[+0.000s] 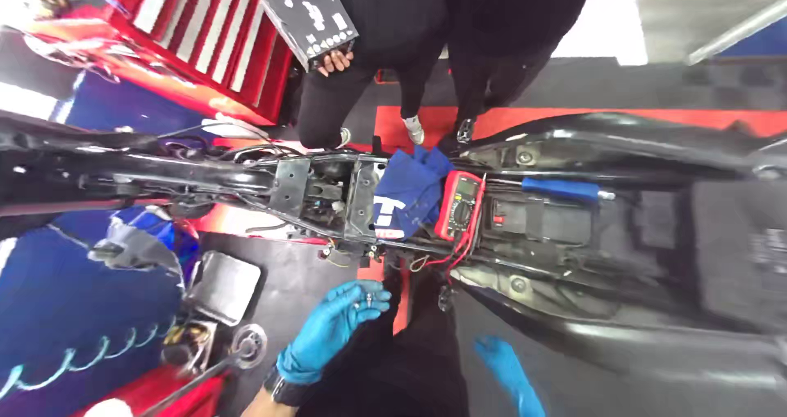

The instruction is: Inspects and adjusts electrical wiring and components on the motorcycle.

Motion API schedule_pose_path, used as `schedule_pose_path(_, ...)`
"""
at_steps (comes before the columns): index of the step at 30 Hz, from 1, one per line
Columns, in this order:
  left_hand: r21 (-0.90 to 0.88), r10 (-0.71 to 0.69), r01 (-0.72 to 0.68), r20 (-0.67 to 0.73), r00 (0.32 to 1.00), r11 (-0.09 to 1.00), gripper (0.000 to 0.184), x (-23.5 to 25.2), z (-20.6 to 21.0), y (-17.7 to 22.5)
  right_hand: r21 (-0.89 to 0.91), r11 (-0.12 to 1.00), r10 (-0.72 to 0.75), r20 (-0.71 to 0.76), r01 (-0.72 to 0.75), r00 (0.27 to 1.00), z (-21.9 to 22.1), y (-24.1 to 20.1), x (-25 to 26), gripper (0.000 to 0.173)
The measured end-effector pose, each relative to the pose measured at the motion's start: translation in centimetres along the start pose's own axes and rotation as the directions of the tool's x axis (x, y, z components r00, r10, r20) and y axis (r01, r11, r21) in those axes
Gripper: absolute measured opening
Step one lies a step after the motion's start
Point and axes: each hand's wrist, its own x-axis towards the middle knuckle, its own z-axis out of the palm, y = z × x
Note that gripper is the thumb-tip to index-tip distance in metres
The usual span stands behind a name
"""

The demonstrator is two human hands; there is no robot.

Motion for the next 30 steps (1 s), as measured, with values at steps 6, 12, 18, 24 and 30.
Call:
schedule_pose_path(6,0.074,0.072,-0.067,-0.056,0.996,0.995,0.04,0.2,0.2,-1.0,-0.217,0.73,-0.654,0.053,0.648,0.755,-9.3,-19.0,-15.4,0.023)
schedule_pose_path(12,-0.189,0.123,-0.149,-0.141,0.982,0.971,0.055,-1.8,-0.1,-1.3,-0.85,0.489,-0.655,-0.209,0.197,0.726,-23.0,-32.5,-8.0,0.032)
schedule_pose_path(18,-0.374,0.261,-0.306,-0.167,0.951,0.875,0.057,-4.0,-1.7,-1.7,-0.986,0.142,-0.516,-0.148,-0.085,0.844,-23.0,-34.1,-5.1,0.033)
schedule_pose_path(24,-0.429,0.241,-0.268,-0.117,0.963,0.863,0.057,-4.4,-3.8,0.4,-0.978,0.14,-0.379,-0.197,-0.154,0.904,-26.1,-35.1,-7.8,0.031)
schedule_pose_path(30,-0.239,0.103,-0.161,-0.239,0.965,0.957,0.041,-3.0,-5.2,5.5,-0.751,0.648,-0.326,-0.421,-0.124,0.846,-26.4,-31.7,-17.4,0.036)
